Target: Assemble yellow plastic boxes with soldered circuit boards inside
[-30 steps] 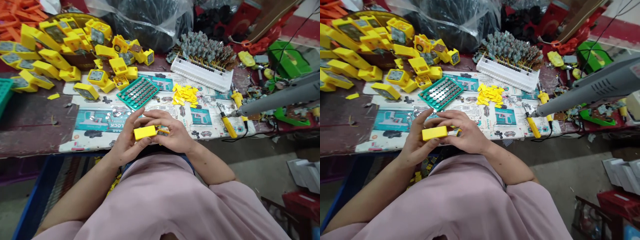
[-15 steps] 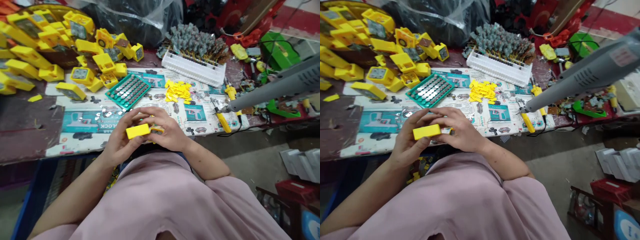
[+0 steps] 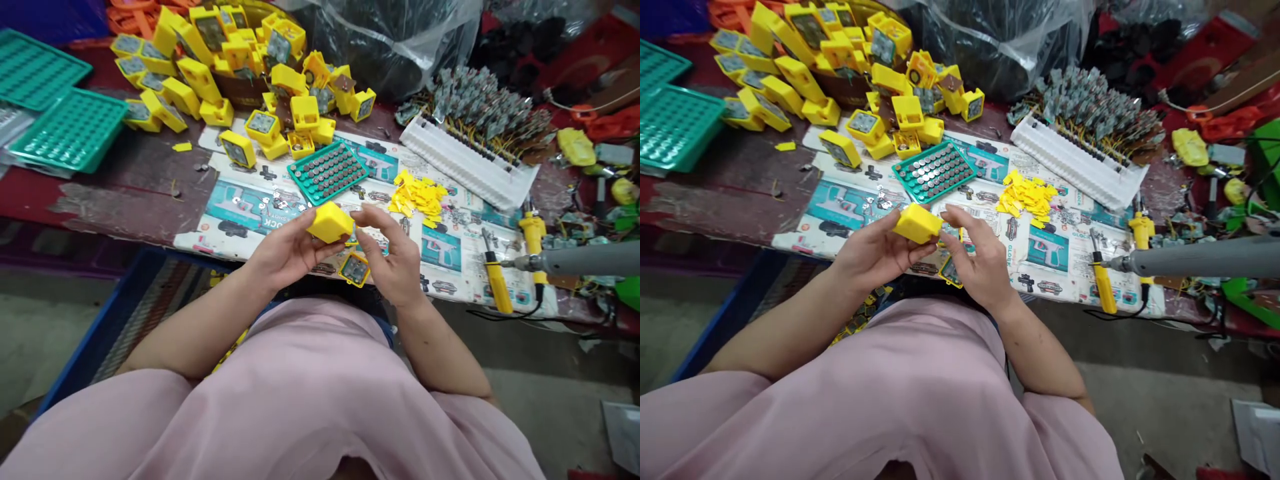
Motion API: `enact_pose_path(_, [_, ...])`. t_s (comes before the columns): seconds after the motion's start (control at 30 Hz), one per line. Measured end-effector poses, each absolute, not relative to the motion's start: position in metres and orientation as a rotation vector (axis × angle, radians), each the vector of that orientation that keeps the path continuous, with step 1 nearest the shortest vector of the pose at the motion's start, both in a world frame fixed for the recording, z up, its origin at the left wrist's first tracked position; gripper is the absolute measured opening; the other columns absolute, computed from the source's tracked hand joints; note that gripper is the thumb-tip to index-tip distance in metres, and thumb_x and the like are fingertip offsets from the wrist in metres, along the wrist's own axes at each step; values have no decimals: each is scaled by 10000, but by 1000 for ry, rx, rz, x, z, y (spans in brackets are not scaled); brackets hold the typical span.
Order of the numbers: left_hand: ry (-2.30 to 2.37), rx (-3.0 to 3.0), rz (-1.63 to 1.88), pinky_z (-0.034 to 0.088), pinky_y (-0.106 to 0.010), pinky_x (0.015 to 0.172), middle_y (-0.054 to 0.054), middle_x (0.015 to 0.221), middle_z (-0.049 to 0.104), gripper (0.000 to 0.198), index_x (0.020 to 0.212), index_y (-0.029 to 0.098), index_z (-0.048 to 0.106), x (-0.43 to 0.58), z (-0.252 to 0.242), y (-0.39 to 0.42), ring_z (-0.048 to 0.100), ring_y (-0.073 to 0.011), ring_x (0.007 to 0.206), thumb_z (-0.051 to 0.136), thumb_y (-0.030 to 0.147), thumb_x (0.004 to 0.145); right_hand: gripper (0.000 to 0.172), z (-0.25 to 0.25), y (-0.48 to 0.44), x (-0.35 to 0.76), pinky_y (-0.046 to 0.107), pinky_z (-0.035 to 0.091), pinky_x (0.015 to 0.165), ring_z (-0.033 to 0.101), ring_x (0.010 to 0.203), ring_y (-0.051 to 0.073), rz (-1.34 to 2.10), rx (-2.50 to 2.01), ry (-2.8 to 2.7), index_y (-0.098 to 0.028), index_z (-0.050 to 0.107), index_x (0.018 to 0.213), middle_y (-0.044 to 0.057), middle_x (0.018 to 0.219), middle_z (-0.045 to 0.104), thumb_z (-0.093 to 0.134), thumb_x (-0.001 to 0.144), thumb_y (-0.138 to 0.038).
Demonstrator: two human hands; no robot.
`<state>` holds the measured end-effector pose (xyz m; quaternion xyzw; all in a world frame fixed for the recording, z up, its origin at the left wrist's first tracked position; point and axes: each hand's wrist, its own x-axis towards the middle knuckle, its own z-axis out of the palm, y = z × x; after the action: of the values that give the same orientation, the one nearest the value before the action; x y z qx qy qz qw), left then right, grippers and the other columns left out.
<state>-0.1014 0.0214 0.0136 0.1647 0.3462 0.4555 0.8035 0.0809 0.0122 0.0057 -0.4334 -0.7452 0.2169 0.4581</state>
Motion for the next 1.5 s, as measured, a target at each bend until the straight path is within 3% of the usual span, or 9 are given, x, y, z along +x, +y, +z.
enact_pose_path(0.13, [794, 34, 962, 610, -299, 783, -77, 907, 752, 359, 1203, 110, 604, -97, 22, 29, 743, -180, 801, 367, 309, 1022, 243, 5, 19, 76, 337, 562, 978, 694, 1096, 172, 669, -1083, -1791, -214, 678, 1164, 66, 1166, 739, 582, 959, -302])
enact_pose_path(0.27, [773, -15, 982, 606, -313, 793, -91, 926, 759, 361, 1219, 104, 603, -96, 24, 28, 748, -202, 853, 372, 294, 1018, 303, 1, 21, 72, 362, 552, 1015, 697, 1085, 178, 696, -1086, -1778, -222, 676, 1192, 58, 1196, 731, 655, 897, -287])
enact_pose_path(0.63, [811, 24, 953, 574, -386, 914, -75, 902, 753, 353, 1104, 116, 647, -94, 23, 25, 737, -199, 825, 356, 299, 1023, 275, 2, 24, 70, 360, 579, 951, 721, 973, 167, 764, -1180, -1726, -238, 705, 1135, 29, 1106, 763, 643, 885, -334])
enact_pose_path(0.87, [826, 86, 991, 602, -317, 787, -61, 884, 756, 365, 952, 146, 672, -93, 22, 25, 724, -166, 770, 357, 314, 1024, 81, 9, 20, 74, 342, 560, 813, 674, 863, 164, 260, -1054, -1894, -230, 728, 939, 35, 885, 729, 659, 898, -239])
enact_pose_path(1.03, [804, 170, 984, 593, -290, 780, -65, 919, 755, 351, 954, 161, 693, -92, 19, 24, 722, -164, 820, 383, 313, 1015, 165, 5, 19, 73, 363, 532, 804, 650, 872, 179, 221, -1066, -1971, -244, 721, 1044, 42, 911, 711, 665, 904, -312])
enact_pose_path(1.17, [838, 173, 1017, 595, -310, 824, -69, 928, 755, 316, 953, 151, 695, -90, 20, 21, 724, -179, 844, 427, 310, 1005, 164, 6, 21, 71, 351, 528, 784, 647, 859, 179, 184, -1069, -1982, -230, 713, 1004, 45, 898, 698, 665, 907, -352])
enact_pose_path(1.5, [823, 156, 1003, 605, -334, 827, -85, 939, 758, 350, 1016, 135, 668, -91, 22, 24, 743, -191, 838, 374, 324, 1022, 108, 11, 22, 79, 326, 540, 769, 656, 803, 145, 351, -1071, -1872, -229, 666, 1008, 18, 916, 721, 651, 916, -283])
